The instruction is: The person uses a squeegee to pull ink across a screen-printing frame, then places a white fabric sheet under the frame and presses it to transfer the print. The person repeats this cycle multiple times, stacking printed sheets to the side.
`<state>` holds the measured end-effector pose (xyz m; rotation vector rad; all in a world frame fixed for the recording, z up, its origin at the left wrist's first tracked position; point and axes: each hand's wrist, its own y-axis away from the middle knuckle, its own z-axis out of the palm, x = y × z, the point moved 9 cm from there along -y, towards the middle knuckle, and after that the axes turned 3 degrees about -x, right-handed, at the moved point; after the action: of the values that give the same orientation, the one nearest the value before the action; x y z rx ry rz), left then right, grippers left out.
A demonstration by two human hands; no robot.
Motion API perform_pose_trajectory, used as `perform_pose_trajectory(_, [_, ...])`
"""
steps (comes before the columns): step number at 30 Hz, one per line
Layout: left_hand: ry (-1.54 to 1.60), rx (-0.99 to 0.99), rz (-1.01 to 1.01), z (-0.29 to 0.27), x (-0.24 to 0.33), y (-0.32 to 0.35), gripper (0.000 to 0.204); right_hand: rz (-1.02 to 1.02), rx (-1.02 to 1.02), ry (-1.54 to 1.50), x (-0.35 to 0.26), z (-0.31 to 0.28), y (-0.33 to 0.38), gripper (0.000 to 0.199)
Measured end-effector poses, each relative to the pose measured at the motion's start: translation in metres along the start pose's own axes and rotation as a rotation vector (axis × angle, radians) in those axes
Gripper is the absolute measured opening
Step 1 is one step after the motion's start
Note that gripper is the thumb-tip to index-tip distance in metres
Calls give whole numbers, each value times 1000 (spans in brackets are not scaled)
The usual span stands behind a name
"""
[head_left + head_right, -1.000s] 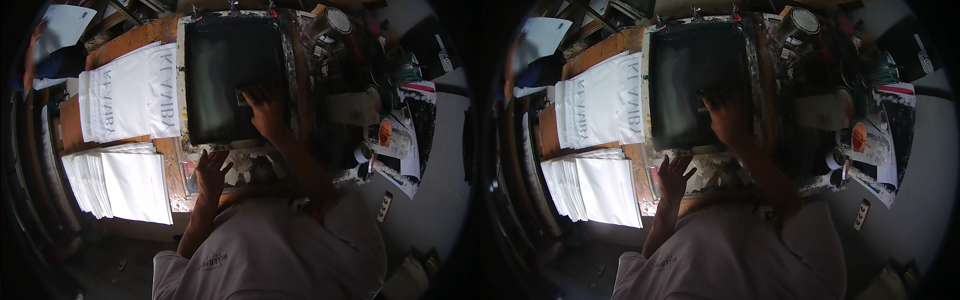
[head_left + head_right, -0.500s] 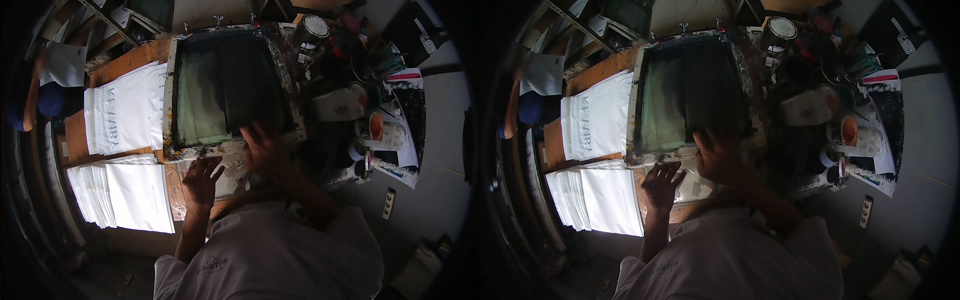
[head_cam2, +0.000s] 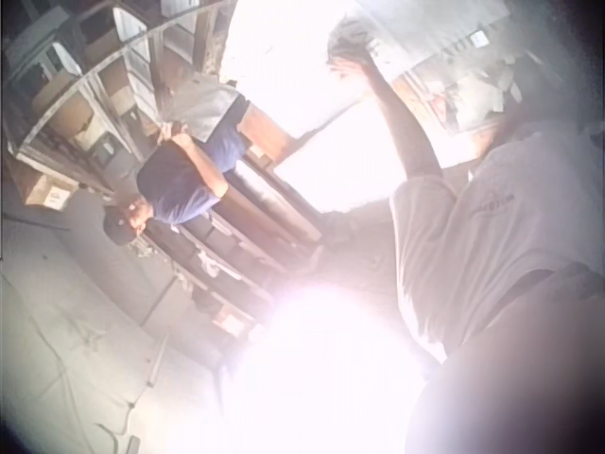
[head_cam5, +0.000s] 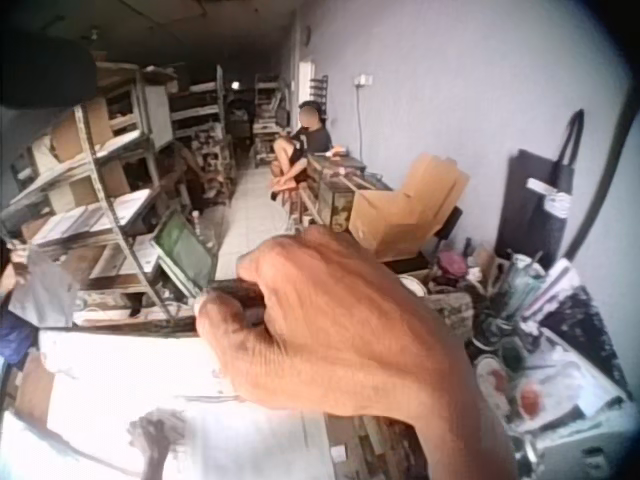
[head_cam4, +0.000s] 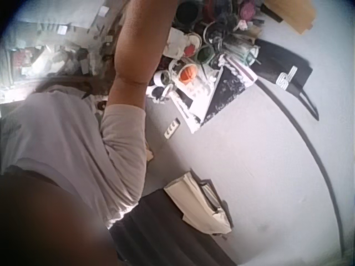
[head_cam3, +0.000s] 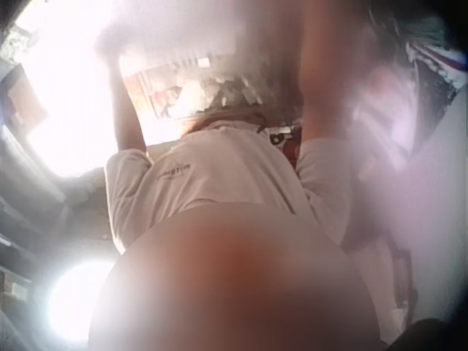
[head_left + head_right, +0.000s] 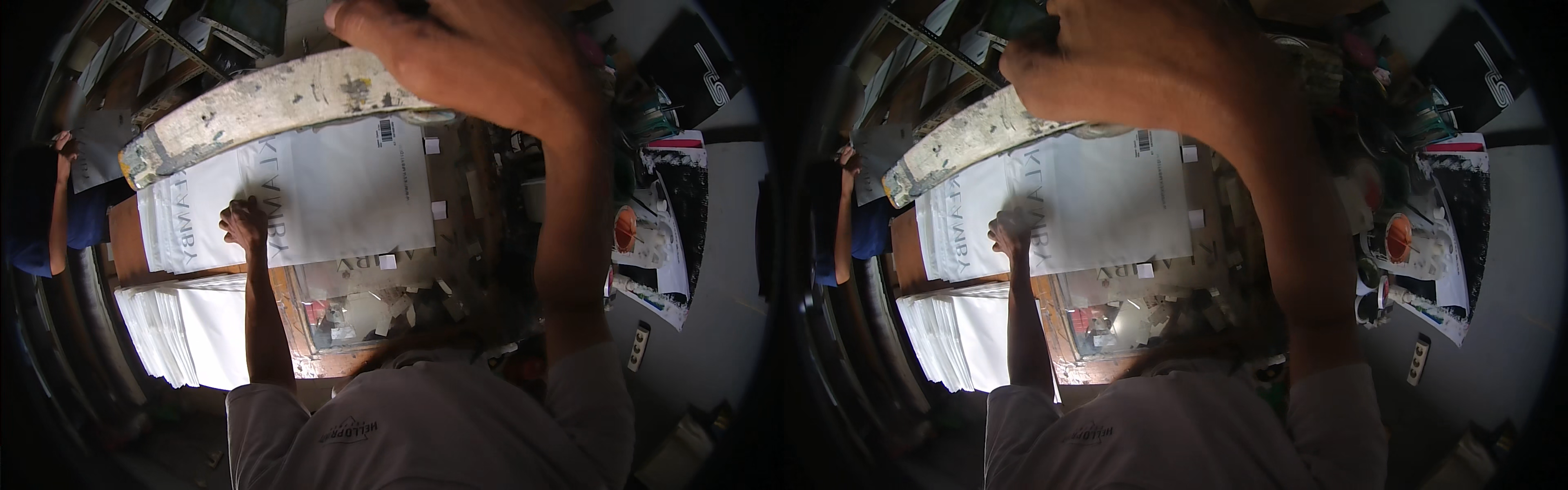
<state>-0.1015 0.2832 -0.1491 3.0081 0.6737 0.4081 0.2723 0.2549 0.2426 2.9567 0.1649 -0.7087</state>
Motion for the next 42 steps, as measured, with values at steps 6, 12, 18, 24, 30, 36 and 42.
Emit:
perform_pose_trajectory(6, [771,77,462,-93,52,34,18,96,9,10,11,-18,-44,44])
perform_pose_trajectory(12, [712,-20,404,-59,1,6,18,-115,149,-73,17,-42,-59,47])
perform_pose_trajectory(18, [1021,-86,295,-74,-9,34,23,-12,80,2,7,-30,-51,49])
perform_pose_trajectory(24, [756,105,22,-69,-180,-20,26,133,119,47,-5,-34,-43,47])
perform_pose_trajectory(30, [113,542,-231,-173,-426,-66,44,-135,151,2,14,-31,-57,39])
perform_pose_trajectory(36, [367,650,416,-186,-157,0,24,-111,192,53,18,-30,-59,36])
perform_pose_trajectory(42, [187,32,674,-27,17,111,23,-194,186,-28,6,-23,-58,40])
